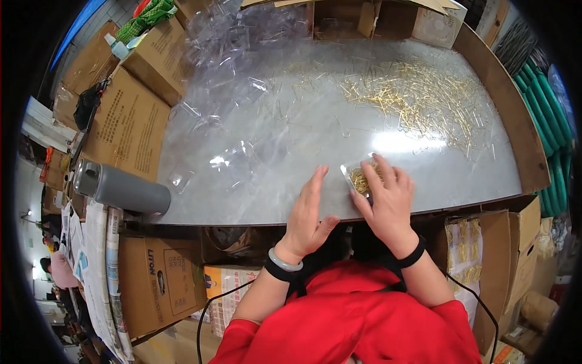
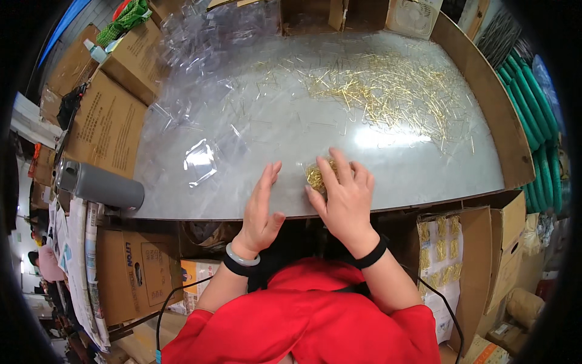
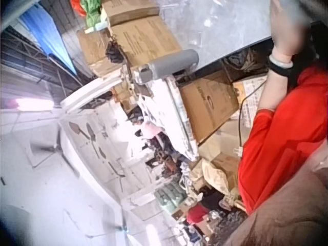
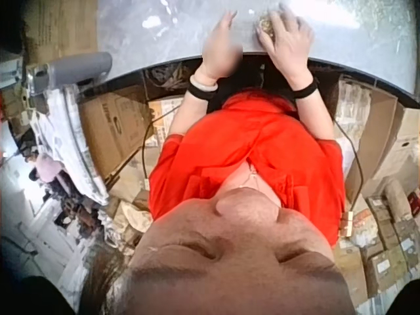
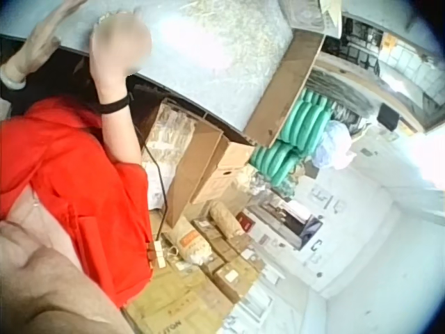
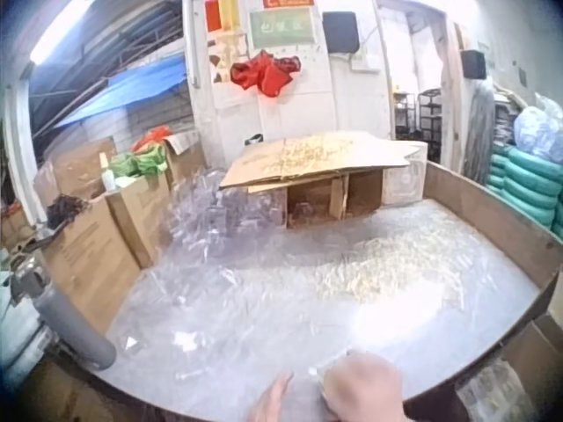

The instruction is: Packaging small gold-colored metallic items into small plastic bags.

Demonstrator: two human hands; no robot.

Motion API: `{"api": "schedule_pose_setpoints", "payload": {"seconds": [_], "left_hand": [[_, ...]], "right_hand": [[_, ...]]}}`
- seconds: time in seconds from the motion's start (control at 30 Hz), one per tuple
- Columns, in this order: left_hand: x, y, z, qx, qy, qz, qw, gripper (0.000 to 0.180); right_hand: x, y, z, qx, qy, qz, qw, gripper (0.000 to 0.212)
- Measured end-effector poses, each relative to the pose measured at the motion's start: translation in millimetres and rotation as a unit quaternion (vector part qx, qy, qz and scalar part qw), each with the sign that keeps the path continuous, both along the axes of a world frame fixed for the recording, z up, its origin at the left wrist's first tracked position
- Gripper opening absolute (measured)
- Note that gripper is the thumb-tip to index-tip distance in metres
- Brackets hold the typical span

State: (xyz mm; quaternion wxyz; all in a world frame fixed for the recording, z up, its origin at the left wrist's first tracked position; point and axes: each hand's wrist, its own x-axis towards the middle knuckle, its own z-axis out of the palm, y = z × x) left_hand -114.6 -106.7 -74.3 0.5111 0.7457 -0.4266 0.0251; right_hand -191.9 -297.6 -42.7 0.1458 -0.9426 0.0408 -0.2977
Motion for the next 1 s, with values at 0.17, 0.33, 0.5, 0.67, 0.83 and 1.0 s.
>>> {"api": "schedule_pose_setpoints", "payload": {"seconds": [0.17, 0.33, 0.5, 0.67, 0.83, 1.0], "left_hand": [[-5, -3, 6, 0.062, -0.035, 0.035, 0.997, 0.079], [-7, -13, 8, 0.123, -0.058, 0.047, 0.99, 0.077], [-12, -36, 14, 0.248, -0.155, 0.06, 0.954, 0.084], [-13, -50, 15, 0.297, -0.176, 0.094, 0.934, 0.094], [-6, -51, 19, 0.281, -0.145, 0.079, 0.945, 0.09], [-3, -56, 14, 0.172, -0.092, 0.079, 0.978, 0.077]], "right_hand": [[-6, 6, -1, 0.007, -0.009, -0.018, 1.0, 0.063], [-7, 1, -8, -0.024, 0.074, -0.005, 0.997, 0.071], [-8, -22, -16, 0.247, 0.022, 0.096, 0.964, 0.068], [-11, -35, -21, 0.292, 0.014, 0.086, 0.953, 0.051], [-11, -39, -20, 0.297, 0.003, 0.087, 0.951, 0.038], [-9, -50, -13, 0.393, 0.005, 0.077, 0.916, 0.03]]}}
